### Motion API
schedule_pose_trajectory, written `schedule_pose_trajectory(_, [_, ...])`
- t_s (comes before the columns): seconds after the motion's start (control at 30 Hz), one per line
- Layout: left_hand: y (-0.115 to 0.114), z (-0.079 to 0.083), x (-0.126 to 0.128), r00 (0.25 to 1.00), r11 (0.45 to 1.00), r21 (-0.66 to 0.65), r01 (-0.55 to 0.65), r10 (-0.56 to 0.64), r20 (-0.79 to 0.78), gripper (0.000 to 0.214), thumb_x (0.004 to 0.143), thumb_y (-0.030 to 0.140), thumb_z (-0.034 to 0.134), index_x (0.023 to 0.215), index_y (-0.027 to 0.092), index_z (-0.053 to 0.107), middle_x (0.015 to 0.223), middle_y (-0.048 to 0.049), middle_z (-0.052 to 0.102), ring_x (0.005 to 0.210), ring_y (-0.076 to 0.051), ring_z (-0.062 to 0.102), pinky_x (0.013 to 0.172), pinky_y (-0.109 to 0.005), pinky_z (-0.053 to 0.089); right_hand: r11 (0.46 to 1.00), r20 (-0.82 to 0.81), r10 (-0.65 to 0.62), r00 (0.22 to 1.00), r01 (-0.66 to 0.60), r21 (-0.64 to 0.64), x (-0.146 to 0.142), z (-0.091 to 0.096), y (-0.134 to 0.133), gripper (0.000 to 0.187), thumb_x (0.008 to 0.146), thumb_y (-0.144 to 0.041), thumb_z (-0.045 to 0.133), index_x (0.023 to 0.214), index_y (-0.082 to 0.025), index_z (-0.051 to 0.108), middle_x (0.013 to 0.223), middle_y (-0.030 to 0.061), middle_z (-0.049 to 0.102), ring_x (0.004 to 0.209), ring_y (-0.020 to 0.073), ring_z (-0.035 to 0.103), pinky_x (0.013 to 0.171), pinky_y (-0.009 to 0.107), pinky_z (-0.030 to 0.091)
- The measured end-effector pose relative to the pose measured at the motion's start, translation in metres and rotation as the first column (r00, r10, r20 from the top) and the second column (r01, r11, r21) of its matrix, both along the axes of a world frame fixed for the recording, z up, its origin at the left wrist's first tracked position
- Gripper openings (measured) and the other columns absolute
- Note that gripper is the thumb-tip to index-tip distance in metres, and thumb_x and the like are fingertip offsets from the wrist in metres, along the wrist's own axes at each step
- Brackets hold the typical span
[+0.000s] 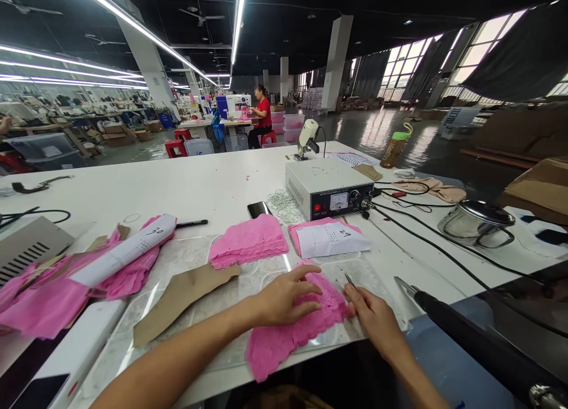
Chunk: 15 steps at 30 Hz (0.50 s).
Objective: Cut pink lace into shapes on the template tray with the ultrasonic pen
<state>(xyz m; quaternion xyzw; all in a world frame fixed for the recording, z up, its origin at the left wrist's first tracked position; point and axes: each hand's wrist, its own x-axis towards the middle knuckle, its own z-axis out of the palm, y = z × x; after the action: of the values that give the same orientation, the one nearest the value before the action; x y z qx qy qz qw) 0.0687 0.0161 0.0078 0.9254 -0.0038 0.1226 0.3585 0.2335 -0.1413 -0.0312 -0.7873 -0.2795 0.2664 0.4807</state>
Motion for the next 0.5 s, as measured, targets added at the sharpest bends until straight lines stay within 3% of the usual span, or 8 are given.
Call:
schedule_pose_trajectory(0.13, [-0.018, -0.009, -0.032, 0.998, 0.976, 0.209, -0.055, 0.045, 0.054, 0.030, 0.089, 0.043, 0.057, 0.100, 0.016, 0.063, 0.105, -0.0128, 0.060, 0.092, -0.022, 0.058, 0.082, -0.032, 0.046, 0.991, 0.257, 0.099, 0.961, -0.072, -0.112, -0.003, 0.000, 0.015, 0.034, 0.068, -0.055, 0.062, 0.071, -0.021, 0.062, 0.062, 0.0030, 0.061, 0.062, 0.0188, 0.053, 0.064, 0.031, 0.036])
schedule_pose_trajectory(0.23, [-0.028, -0.020, -0.060, 0.996, 0.932, 0.352, -0.087, 0.094, -0.003, 0.038, 0.082, 0.051, 0.065, 0.095, 0.016, 0.057, 0.095, -0.0096, 0.059, 0.082, -0.021, 0.054, 0.074, -0.033, 0.043, 0.987, 0.335, 0.148, 0.930, -0.119, -0.105, -0.006, -0.003, 0.028, 0.023, 0.069, -0.043, 0.056, 0.058, -0.023, 0.053, 0.059, 0.0027, 0.058, 0.059, 0.0170, 0.049, 0.062, 0.031, 0.033])
schedule_pose_trajectory(0.3, [-0.033, -0.025, -0.070, 0.987, 0.901, 0.417, -0.121, 0.153, -0.043, 0.040, 0.078, 0.050, 0.069, 0.094, 0.017, 0.054, 0.094, -0.0085, 0.059, 0.081, -0.021, 0.052, 0.073, -0.034, 0.041, 0.988, 0.344, 0.148, 0.927, -0.121, -0.100, -0.003, -0.004, 0.037, 0.025, 0.070, -0.045, 0.052, 0.058, -0.023, 0.053, 0.060, 0.0036, 0.059, 0.059, 0.0173, 0.051, 0.063, 0.031, 0.035])
schedule_pose_trajectory(0.37, [-0.038, -0.025, -0.072, 0.974, 0.874, 0.460, -0.157, 0.213, -0.072, 0.040, 0.076, 0.047, 0.070, 0.096, 0.017, 0.053, 0.097, -0.0081, 0.059, 0.085, -0.022, 0.052, 0.076, -0.035, 0.042, 0.989, 0.362, 0.134, 0.923, -0.104, -0.101, 0.003, -0.003, 0.042, 0.031, 0.071, -0.051, 0.050, 0.069, -0.021, 0.061, 0.069, 0.0061, 0.064, 0.065, 0.0197, 0.055, 0.066, 0.032, 0.038])
schedule_pose_trajectory(0.5, [-0.048, -0.018, -0.062, 0.944, 0.827, 0.535, -0.175, 0.295, -0.148, 0.047, 0.077, 0.057, 0.067, 0.097, 0.015, 0.054, 0.098, -0.0089, 0.060, 0.087, -0.024, 0.054, 0.077, -0.037, 0.044, 0.998, 0.363, 0.003, 0.932, 0.022, -0.065, 0.007, -0.002, 0.032, 0.061, 0.066, -0.066, 0.051, 0.098, -0.017, 0.068, 0.079, 0.0097, 0.070, 0.070, 0.0247, 0.062, 0.068, 0.035, 0.045])
